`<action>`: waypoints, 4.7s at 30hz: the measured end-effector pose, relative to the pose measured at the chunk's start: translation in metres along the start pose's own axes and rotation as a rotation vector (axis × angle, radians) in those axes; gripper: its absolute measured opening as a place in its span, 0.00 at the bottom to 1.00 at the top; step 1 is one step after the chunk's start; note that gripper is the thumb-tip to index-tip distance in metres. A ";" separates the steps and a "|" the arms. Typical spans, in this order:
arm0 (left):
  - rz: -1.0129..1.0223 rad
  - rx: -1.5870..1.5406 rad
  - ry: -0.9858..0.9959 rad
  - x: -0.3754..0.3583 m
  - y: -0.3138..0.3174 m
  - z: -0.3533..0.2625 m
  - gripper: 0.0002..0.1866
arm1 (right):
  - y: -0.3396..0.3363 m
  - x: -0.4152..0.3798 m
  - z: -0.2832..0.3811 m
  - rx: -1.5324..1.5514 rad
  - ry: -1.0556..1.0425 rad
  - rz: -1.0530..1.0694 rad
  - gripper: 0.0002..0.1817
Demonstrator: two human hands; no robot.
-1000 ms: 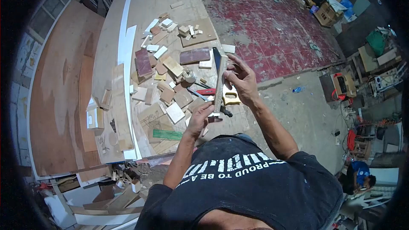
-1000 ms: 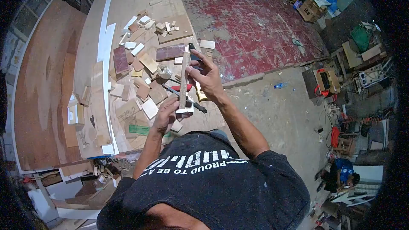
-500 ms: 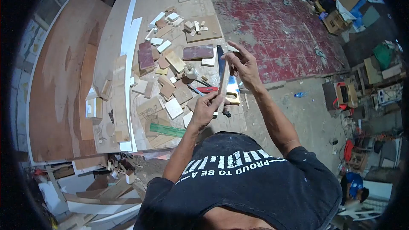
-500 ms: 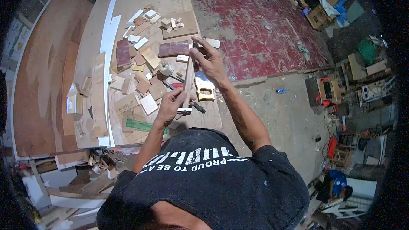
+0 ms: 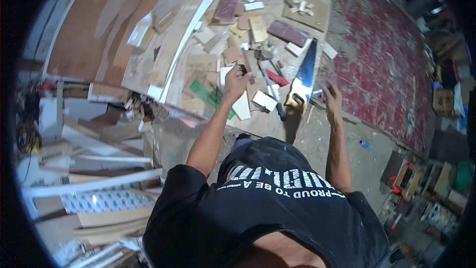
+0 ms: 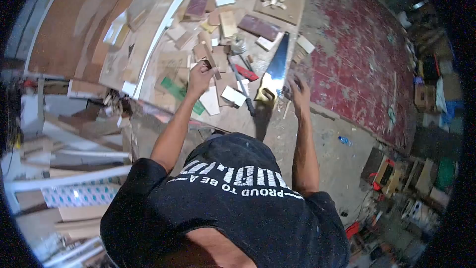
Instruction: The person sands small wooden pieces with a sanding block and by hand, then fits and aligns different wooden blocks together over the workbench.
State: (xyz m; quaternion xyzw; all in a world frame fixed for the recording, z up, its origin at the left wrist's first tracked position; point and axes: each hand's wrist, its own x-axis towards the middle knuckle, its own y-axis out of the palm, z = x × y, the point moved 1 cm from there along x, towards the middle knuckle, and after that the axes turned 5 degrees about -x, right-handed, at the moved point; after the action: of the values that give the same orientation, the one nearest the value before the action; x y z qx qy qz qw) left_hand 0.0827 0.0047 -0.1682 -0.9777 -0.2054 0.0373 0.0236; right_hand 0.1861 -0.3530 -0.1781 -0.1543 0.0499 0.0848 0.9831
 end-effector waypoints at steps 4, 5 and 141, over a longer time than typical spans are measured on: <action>-0.243 -0.059 -0.160 -0.012 -0.049 0.046 0.10 | -0.022 -0.062 -0.108 -0.334 0.223 0.174 0.24; -0.276 -0.077 -0.179 -0.015 -0.057 0.052 0.10 | -0.027 -0.080 -0.125 -0.363 0.283 0.178 0.24; 0.773 -0.582 -0.190 -0.138 -0.170 -0.108 0.64 | 0.289 -0.168 0.230 -0.097 -0.424 0.008 0.17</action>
State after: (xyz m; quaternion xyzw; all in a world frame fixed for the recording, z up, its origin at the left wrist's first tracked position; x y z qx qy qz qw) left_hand -0.1020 0.1015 -0.0411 -0.9407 0.1691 0.0734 -0.2848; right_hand -0.0144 -0.0359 -0.0243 -0.1800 -0.1616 0.1213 0.9627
